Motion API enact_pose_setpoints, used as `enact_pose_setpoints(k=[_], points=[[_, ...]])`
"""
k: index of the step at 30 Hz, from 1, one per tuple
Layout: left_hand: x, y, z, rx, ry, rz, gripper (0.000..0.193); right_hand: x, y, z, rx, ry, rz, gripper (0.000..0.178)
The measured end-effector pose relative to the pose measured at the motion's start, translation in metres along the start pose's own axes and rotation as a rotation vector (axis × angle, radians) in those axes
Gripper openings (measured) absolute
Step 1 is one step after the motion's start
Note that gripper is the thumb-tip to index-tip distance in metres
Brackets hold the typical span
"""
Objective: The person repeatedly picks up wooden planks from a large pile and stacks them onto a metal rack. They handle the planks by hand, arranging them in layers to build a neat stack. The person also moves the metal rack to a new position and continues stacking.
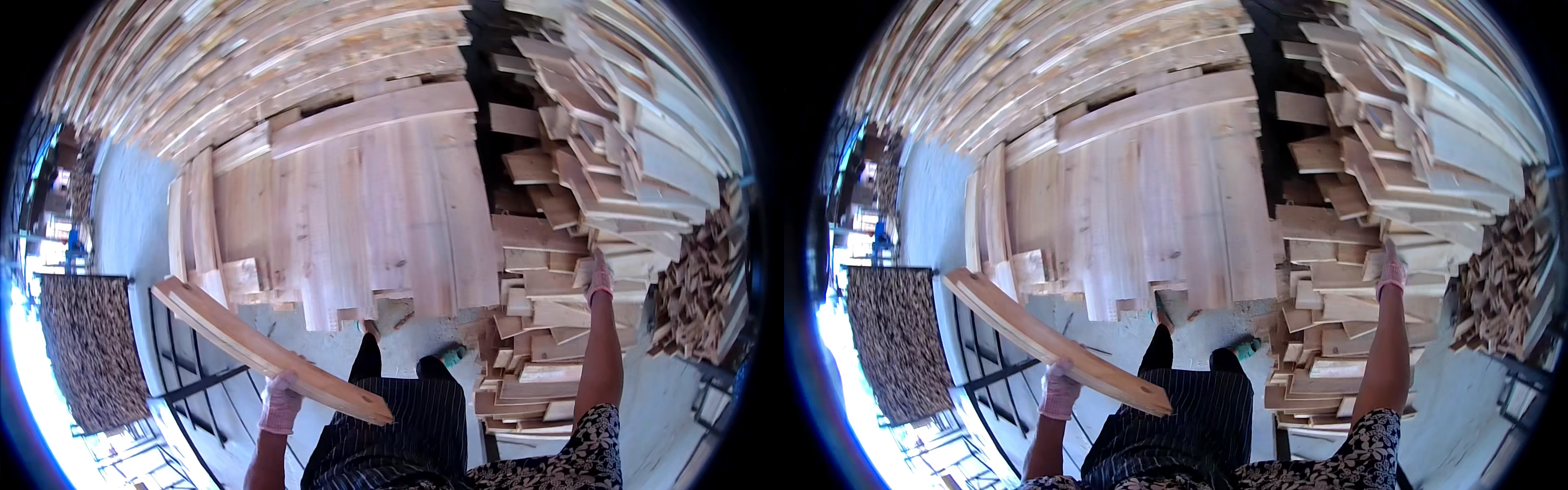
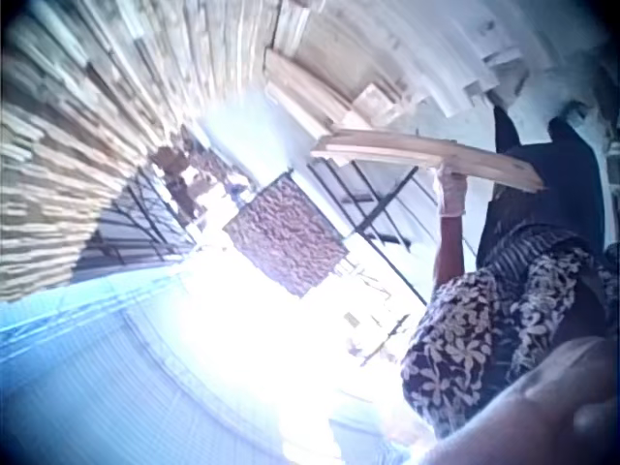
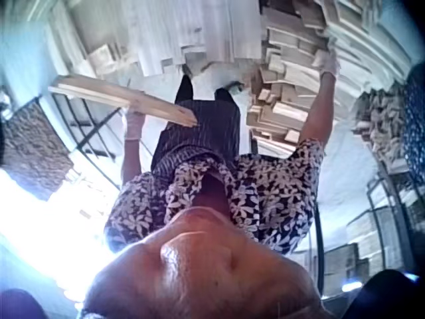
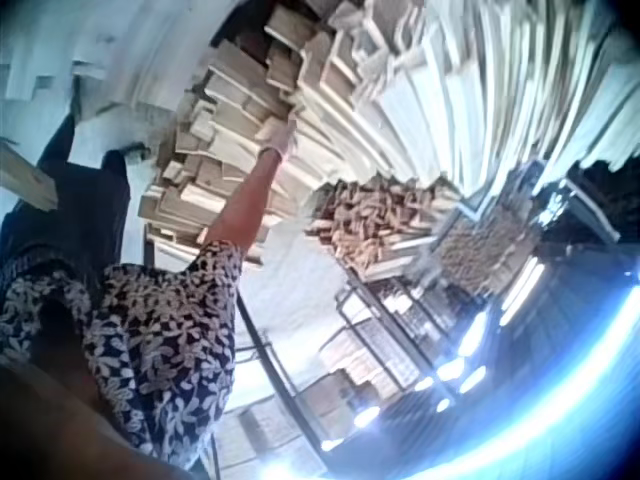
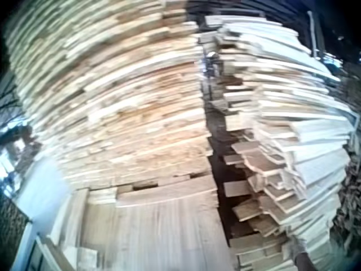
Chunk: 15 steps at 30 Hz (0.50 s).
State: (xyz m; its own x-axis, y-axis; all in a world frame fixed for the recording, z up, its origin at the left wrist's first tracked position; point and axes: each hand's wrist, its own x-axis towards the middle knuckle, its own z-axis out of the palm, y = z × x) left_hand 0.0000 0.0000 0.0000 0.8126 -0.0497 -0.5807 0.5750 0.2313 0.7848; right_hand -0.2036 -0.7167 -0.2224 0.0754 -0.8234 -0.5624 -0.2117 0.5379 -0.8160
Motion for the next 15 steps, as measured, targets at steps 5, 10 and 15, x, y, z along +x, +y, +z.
enact_pose_setpoints(k=[5, 10, 15], points=[[-0.015, -0.068, -0.019, -0.313, 0.138, -0.274, 0.053, -0.055, -0.023, 0.035, 0.298, -0.025, 0.252, 0.046], [-0.016, -0.127, 0.012, -0.550, 0.028, -0.519, 0.051, -0.111, -0.003, -0.018, 0.316, -0.135, 0.092, 0.052], [0.060, -0.137, 0.096, -0.716, -0.235, -0.452, 0.066, -0.230, -0.044, -0.078, 0.270, 0.153, 0.075, 0.043]])
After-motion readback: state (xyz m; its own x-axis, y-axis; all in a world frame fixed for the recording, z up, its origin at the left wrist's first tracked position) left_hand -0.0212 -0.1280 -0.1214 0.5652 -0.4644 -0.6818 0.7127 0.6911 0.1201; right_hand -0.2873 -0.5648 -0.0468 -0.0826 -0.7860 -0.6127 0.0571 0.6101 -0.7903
